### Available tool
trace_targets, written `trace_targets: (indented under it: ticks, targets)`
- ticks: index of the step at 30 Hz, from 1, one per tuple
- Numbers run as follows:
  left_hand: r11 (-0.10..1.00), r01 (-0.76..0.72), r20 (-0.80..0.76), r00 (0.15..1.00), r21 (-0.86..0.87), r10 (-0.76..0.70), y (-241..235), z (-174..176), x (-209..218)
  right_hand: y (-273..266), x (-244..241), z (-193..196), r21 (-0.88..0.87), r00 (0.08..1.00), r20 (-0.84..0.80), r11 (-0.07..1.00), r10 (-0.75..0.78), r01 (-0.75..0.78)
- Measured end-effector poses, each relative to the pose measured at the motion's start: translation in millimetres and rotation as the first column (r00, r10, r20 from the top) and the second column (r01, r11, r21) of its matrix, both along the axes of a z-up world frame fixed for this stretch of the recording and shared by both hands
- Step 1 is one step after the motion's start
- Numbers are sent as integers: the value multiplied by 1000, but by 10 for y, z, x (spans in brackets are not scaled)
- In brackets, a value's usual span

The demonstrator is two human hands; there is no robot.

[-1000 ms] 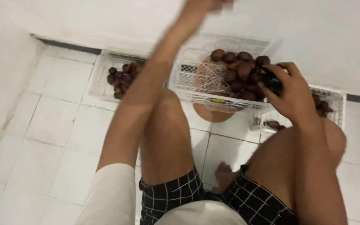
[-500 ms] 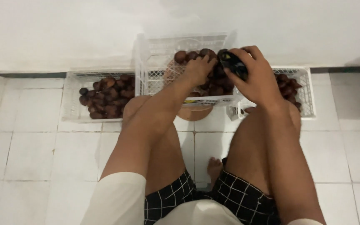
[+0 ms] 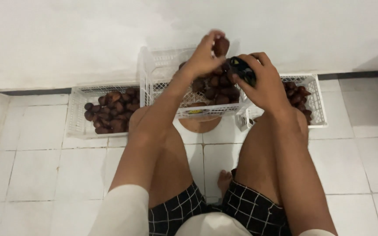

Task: The person sits on the floor and uses a handheld peeling tool to remove the outer shell of brown nuts. They pick up nuts from a central basket, peel them, and place the peeled nuts into a basket on the left.

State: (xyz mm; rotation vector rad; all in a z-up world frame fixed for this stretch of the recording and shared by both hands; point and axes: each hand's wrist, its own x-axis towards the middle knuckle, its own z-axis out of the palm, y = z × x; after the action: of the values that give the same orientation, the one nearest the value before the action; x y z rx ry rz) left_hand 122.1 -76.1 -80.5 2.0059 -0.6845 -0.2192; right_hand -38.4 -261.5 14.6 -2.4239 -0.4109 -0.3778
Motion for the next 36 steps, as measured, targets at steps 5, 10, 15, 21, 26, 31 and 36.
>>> trace_targets:
  ticks: [5, 10, 15, 21, 26, 31, 36]
  targets:
    - [650, -459, -623, 781, -605, -29, -79, 488, -302, -20, 44, 20, 29, 999, 19, 999, 39, -40]
    - [476, -693, -787, 616, -541, 3, -180, 259, -363, 34, 129, -6, 58, 998, 29, 996, 59, -61]
    - [493, -610, -745, 655, -621, -128, -74, 150, -319, 176, 137, 1, 80, 998, 56, 996, 39, -43]
    - [497, -386, -502, 857, -777, -118, -78, 247, -406, 504, -188, 368, 169, 915, 402, 985, -26, -46]
    - [522, -85, -199, 966, -849, -165, -21, 691, -757, 552, -124, 126, 121, 478, 876, 988, -61, -96]
    - [474, -97, -147, 987, -875, -70, 57, 581, -646, 140, 367, -329, 294, 942, -45, 897, -332, 330]
    - [518, -175, -195, 981, -837, 16, 141, 585, -614, 156, 251, -150, 528, 952, 94, 826, -290, 200]
